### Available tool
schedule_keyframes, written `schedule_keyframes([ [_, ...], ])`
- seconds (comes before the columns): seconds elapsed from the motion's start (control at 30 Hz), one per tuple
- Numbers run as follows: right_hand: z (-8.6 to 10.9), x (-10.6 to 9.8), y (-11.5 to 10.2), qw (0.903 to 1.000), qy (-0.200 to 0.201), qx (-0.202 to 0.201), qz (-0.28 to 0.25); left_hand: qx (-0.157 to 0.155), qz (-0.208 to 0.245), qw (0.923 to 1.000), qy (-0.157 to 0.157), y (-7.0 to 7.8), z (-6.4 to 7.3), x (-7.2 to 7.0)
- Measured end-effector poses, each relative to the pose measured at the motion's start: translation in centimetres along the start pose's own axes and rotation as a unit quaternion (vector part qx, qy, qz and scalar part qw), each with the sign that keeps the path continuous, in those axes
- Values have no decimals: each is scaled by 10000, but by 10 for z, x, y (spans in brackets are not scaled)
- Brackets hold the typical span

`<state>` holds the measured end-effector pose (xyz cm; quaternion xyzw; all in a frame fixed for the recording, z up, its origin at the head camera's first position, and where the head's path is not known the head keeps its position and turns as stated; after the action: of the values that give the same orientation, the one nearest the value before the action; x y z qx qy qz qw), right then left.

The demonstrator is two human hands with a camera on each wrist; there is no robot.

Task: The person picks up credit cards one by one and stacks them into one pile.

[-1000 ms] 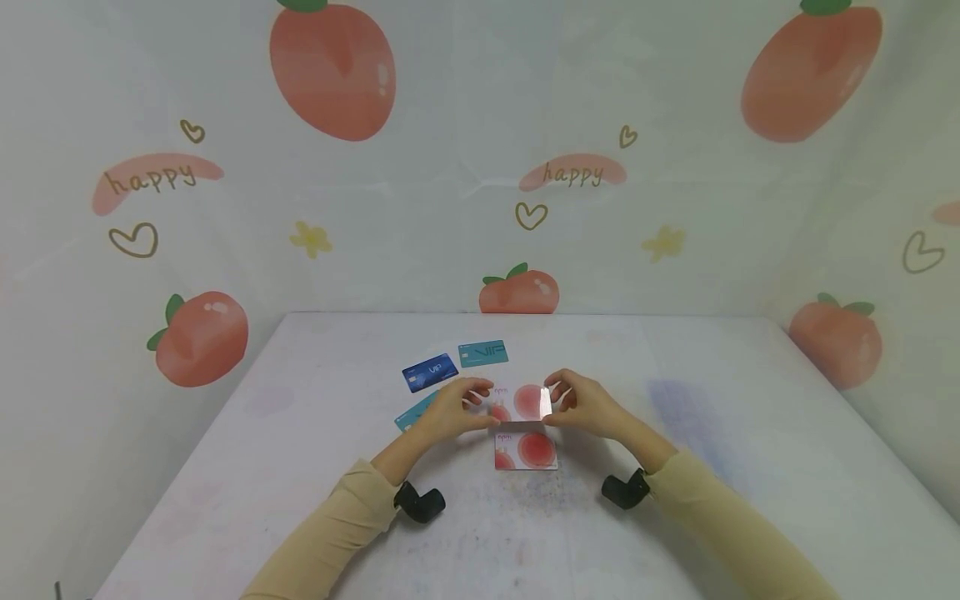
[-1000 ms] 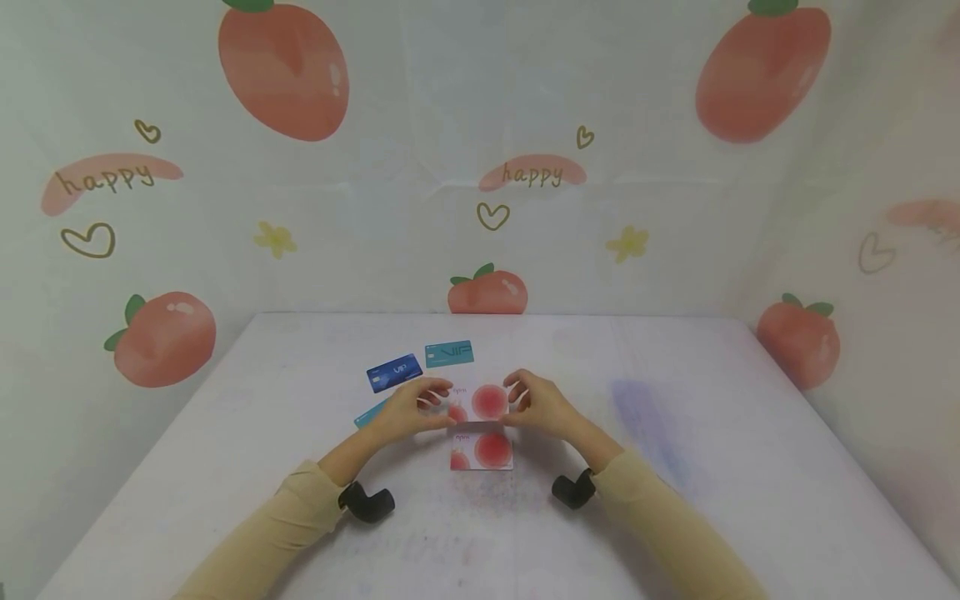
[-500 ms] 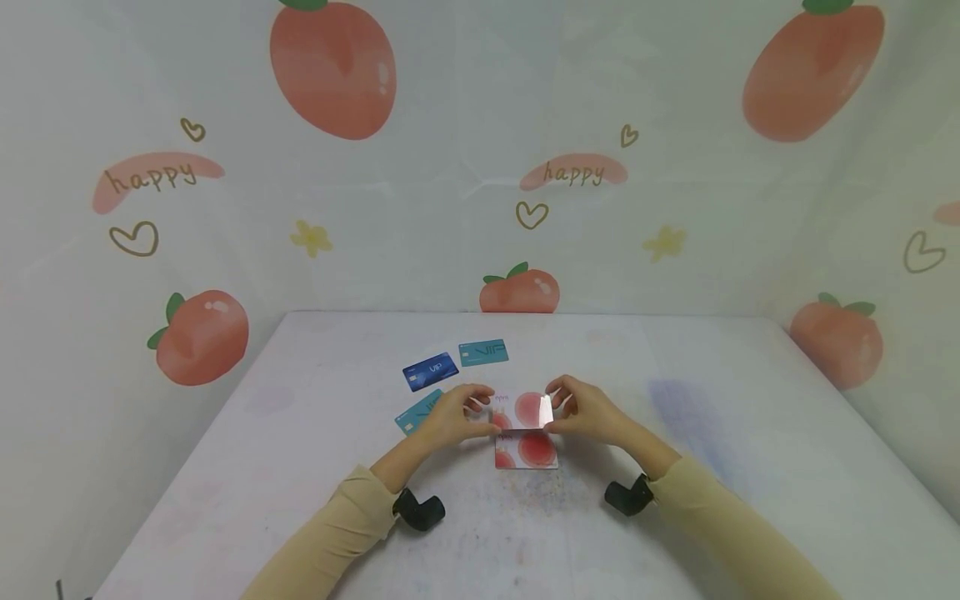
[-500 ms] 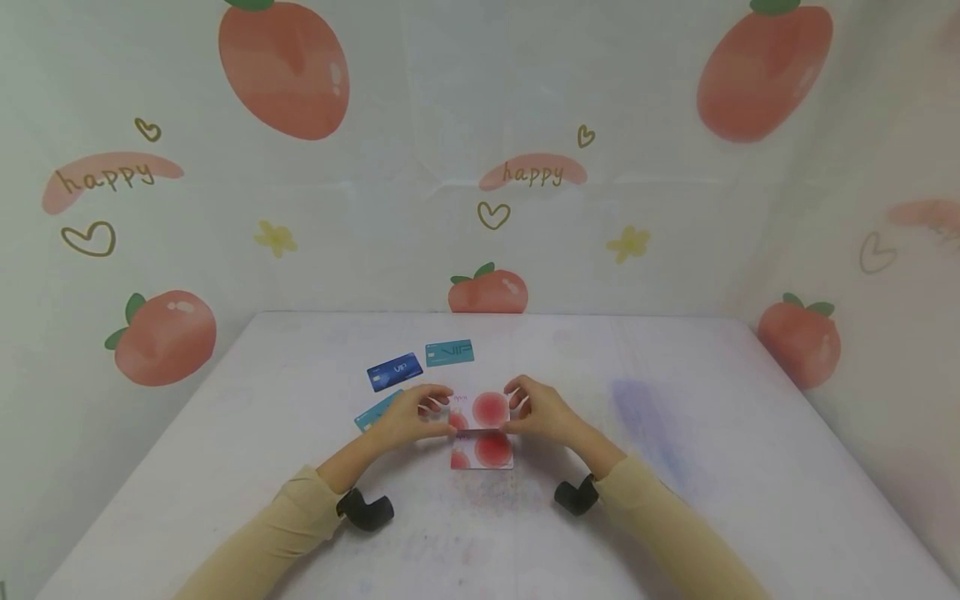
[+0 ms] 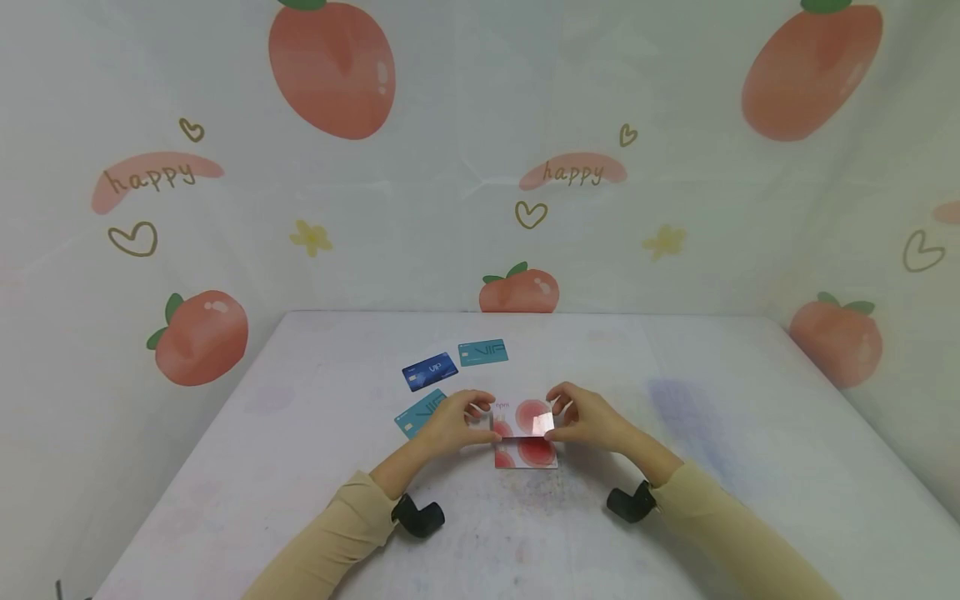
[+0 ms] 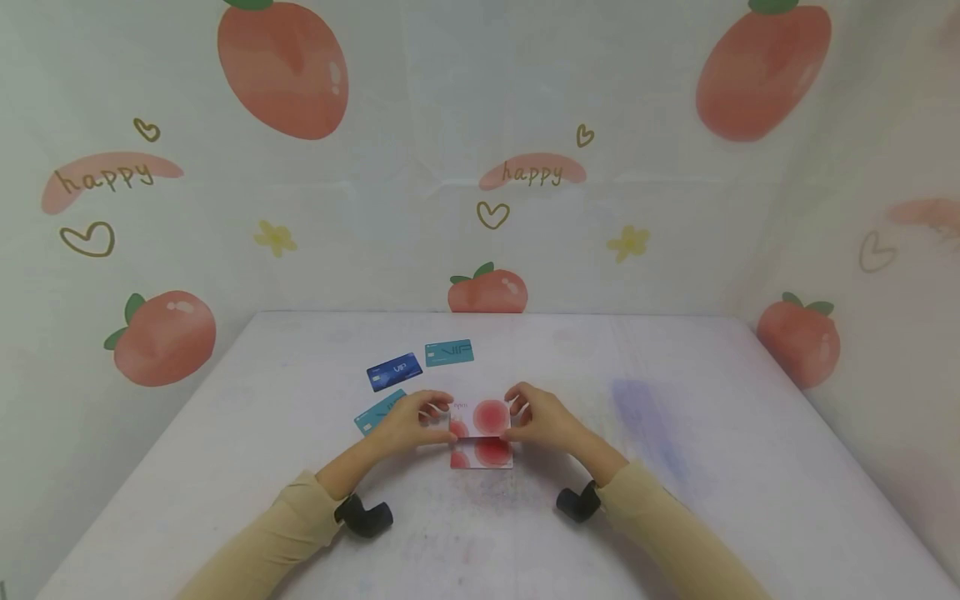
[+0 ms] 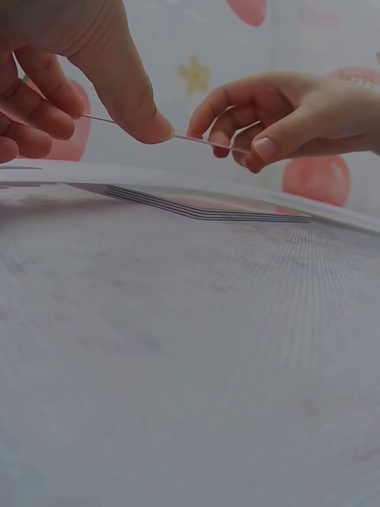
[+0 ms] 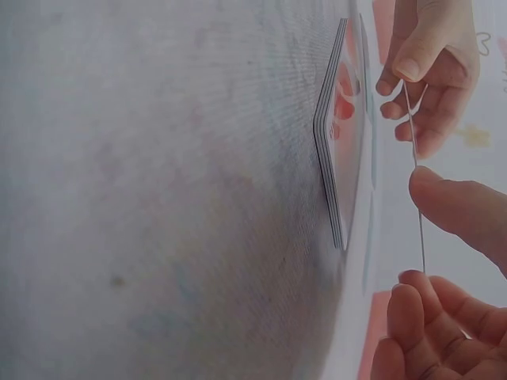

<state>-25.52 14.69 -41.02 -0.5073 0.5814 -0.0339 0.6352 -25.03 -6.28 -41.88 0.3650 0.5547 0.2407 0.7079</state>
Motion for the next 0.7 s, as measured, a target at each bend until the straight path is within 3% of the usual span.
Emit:
schedule_keyframes([
  [0.33, 3, 3, -3, 9999, -97, 69, -14, -141, -113, 9998, -103, -3, 3, 2],
  [0.7, 6, 6, -3, 9997, -229, 94, 24, -84, -231, 9996, -123, -1, 8, 4],
])
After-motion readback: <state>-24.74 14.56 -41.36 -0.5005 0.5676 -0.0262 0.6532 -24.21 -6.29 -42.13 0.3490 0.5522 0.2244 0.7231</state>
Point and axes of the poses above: each hand's wrist, its own z-axis away from the middle knuckle, its own x-axis out of the palm, y = z × x, the point moved 5 cm from there along -z, towards the middle knuckle, and after that the axes turned 15 degrees about -x, right-handed, at the moved point
